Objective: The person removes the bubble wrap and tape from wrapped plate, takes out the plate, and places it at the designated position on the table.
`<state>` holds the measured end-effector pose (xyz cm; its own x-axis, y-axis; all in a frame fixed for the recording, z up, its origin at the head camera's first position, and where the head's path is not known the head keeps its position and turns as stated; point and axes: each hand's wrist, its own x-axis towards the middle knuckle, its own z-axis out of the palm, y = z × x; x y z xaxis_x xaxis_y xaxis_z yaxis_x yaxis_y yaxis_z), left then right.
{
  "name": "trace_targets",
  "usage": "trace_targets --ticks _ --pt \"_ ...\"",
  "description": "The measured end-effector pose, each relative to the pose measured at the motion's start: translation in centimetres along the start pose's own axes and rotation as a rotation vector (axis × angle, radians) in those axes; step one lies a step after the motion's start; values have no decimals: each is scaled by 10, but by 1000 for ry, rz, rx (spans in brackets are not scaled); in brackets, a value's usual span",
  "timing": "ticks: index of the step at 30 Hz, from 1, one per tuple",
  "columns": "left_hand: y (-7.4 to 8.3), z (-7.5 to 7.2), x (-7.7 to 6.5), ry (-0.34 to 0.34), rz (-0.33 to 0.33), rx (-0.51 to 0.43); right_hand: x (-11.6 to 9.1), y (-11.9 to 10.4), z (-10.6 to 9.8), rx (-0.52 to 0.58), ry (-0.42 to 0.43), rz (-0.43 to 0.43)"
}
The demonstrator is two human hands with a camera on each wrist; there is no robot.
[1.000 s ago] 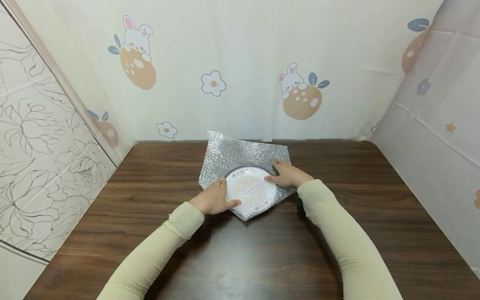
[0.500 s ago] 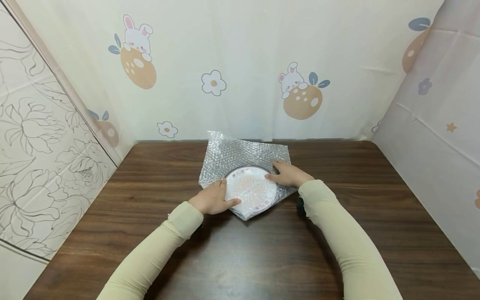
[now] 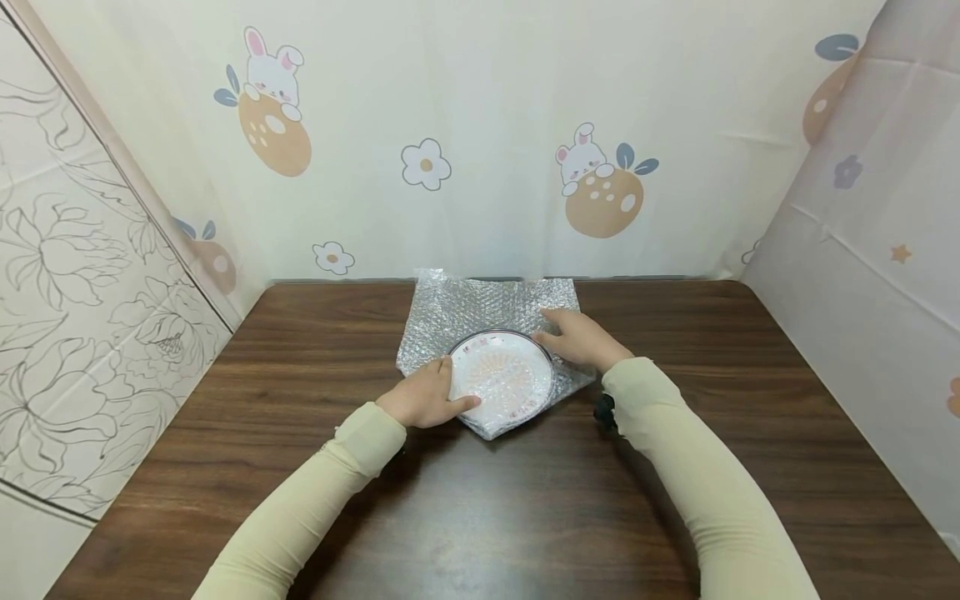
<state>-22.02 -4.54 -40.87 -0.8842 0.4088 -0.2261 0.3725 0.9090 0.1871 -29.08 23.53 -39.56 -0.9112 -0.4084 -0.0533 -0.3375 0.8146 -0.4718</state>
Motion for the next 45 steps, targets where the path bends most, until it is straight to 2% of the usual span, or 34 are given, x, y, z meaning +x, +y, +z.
trace_targets --ticks 7,20,33,38,45 --pt "0 1 1 1 -9 -11 -5 -16 4 54 56 -66" --pt "0 2 1 37 -8 -24 -12 -33 17 11 81 -206" --pt "-1 2 2 26 -11 -28 -12 -33 26 13 67 -197" --pt "-5 0 2 5 -18 -55 -13 -34 29 -8 47 -206" --pt "-8 -2 2 15 -14 -105 -14 -37 28 5 44 -195"
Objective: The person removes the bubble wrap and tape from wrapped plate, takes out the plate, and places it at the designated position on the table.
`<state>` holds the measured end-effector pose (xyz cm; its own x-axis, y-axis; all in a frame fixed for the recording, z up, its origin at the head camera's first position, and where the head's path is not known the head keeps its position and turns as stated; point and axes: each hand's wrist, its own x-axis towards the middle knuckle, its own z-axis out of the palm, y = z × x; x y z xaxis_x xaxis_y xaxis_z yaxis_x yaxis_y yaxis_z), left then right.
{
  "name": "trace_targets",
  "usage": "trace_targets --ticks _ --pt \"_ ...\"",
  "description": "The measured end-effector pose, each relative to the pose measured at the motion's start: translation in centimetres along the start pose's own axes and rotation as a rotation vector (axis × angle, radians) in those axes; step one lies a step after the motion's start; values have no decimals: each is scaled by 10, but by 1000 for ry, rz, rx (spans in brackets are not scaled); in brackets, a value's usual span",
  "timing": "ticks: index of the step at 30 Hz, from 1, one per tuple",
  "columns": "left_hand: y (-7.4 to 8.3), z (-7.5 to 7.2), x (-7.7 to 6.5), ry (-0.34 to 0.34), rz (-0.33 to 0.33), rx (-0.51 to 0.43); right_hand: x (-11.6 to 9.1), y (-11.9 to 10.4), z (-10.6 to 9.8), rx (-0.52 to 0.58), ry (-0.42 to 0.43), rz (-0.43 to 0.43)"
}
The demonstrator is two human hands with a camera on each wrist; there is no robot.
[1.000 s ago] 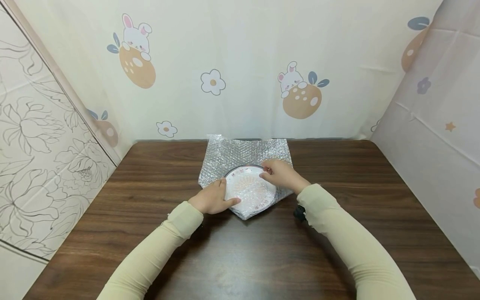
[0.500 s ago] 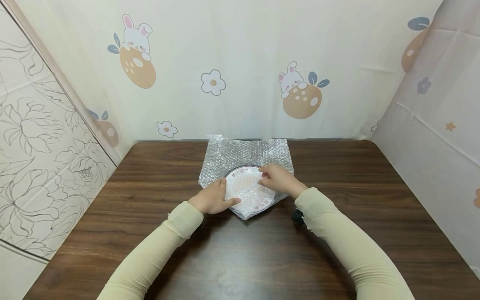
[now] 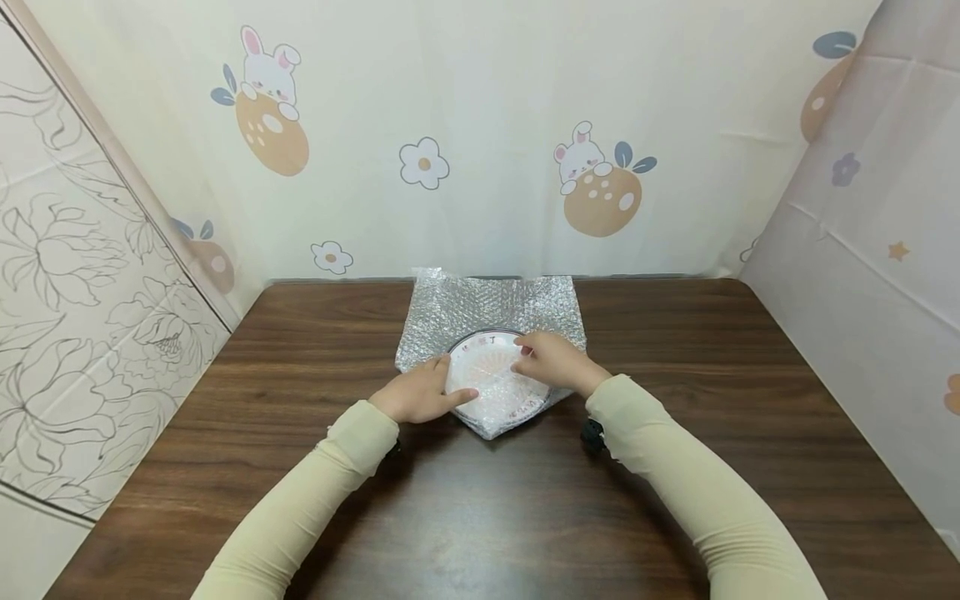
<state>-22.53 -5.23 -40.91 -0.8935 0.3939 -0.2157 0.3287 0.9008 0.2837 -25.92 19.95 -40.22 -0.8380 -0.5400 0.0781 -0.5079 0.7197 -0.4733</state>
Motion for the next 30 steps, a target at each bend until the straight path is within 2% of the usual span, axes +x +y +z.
trace_targets --ticks 5,13,21,30 --pt "-6 -2 1 1 26 -62 -1 1 -1 12 4 29" --pt "-16 -7 -1 80 101 -134 -1 0 -7 48 40 35" --pt "-20 -13 -4 108 84 -196 -1 -1 -11 56 73 7" --pt "-23 -8 2 20 83 -84 -4 -8 -17 80 102 15"
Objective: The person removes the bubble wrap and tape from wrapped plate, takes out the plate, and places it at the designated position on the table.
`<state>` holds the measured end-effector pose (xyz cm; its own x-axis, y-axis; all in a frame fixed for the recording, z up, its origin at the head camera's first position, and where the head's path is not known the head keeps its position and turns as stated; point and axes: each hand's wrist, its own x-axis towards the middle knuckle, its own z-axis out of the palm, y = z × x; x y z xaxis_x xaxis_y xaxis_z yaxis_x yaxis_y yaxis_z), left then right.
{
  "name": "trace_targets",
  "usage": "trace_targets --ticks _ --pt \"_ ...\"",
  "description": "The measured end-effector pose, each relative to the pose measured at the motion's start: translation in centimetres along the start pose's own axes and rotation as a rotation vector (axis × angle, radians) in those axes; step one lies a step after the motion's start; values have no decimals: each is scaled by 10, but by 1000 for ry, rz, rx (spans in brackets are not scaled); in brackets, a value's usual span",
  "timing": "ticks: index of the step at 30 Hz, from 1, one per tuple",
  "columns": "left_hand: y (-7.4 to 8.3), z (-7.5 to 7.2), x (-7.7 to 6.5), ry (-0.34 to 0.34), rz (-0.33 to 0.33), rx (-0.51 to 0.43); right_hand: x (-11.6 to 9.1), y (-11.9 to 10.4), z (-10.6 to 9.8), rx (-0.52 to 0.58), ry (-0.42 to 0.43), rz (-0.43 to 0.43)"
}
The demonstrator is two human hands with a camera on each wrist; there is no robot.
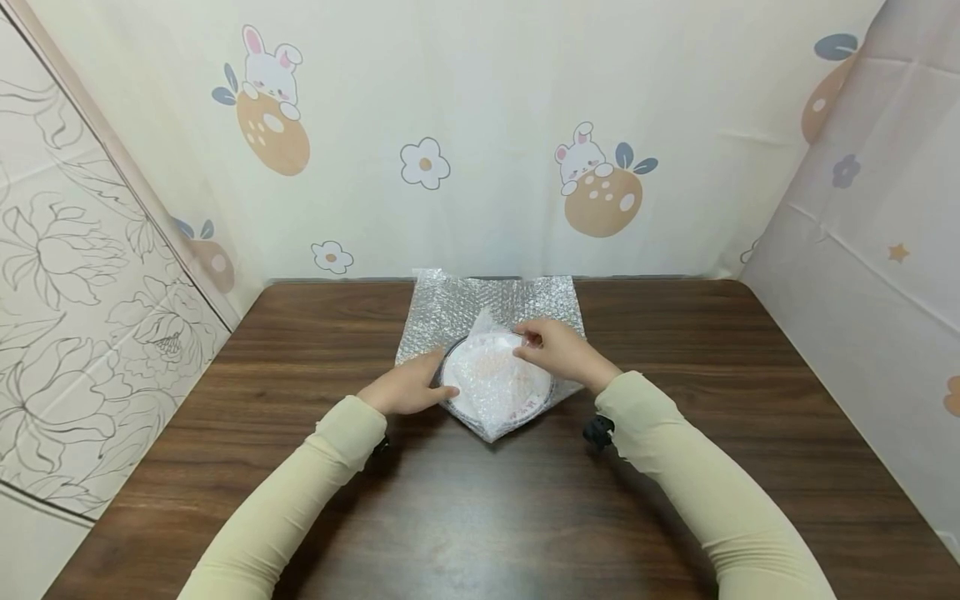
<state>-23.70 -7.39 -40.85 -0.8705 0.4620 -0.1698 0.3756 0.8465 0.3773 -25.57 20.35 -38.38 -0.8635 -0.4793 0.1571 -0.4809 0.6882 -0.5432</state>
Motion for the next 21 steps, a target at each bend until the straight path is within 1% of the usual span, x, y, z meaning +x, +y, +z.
trace_targets --ticks 3,9,13,17,21 --pt "0 2 2 -19 6 22 -1 -2 -2 20 3 15" --pt "3 1 4 -29 2 30 -5 -6 -7 53 14 48" --pt "3 2 4 -43 -9 33 -7 -7 -11 77 30 51" --pt "2 3 5 -42 -10 32 -11 -7 -15 98 39 51" --pt "2 2 6 -42 -5 38 -16 -7 -19 121 51 31"
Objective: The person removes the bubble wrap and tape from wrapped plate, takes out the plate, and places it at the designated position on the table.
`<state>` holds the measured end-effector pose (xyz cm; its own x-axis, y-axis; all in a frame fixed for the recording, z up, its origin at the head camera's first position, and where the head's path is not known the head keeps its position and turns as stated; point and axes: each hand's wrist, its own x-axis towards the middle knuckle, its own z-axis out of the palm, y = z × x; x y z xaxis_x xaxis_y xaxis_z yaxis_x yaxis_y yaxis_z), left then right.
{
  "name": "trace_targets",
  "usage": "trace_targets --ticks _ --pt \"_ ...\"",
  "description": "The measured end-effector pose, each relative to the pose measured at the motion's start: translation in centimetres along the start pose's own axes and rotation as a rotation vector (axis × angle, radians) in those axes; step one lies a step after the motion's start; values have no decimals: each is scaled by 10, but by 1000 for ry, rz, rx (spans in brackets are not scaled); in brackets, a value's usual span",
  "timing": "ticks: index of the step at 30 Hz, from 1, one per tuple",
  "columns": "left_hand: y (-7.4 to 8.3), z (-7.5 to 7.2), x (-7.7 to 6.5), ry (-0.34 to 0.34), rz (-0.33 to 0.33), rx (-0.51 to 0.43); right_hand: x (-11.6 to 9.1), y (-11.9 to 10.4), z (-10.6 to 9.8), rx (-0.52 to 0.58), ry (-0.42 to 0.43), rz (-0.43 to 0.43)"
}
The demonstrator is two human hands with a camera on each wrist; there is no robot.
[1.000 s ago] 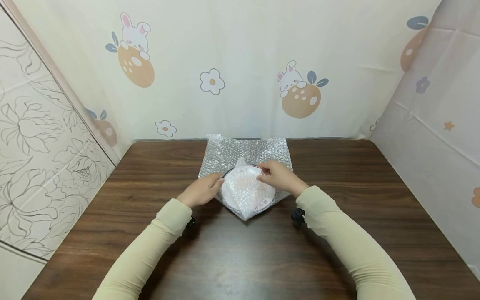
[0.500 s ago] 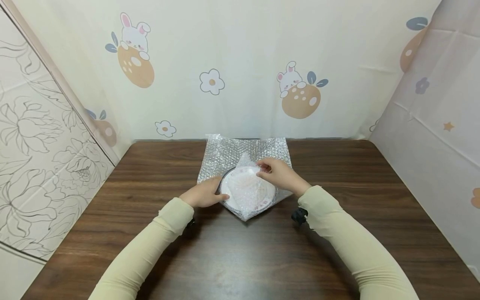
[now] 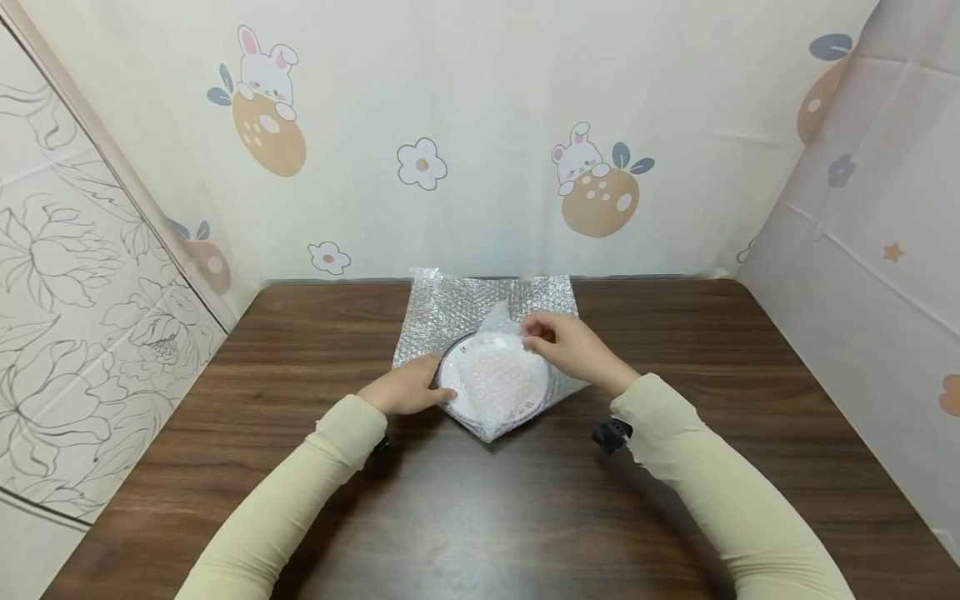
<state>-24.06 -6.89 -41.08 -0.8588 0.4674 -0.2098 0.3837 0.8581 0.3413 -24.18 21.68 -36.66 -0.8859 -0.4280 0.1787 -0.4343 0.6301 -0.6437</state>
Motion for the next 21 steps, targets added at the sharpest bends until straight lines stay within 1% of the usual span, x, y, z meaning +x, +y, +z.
trace_targets --ticks 9,14,17,21 --pt "1 -2 -2 -4 -28 -8 -13 -5 -11 41 13 2" --pt "0 -3 -3 -4 -37 -16 -21 -3 -15 69 21 -22" --pt "0 -4 -2 -6 -38 -21 -25 -3 -19 99 27 -32" --pt "-1 -4 -1 -3 -32 -22 -32 -5 -24 149 25 -24"
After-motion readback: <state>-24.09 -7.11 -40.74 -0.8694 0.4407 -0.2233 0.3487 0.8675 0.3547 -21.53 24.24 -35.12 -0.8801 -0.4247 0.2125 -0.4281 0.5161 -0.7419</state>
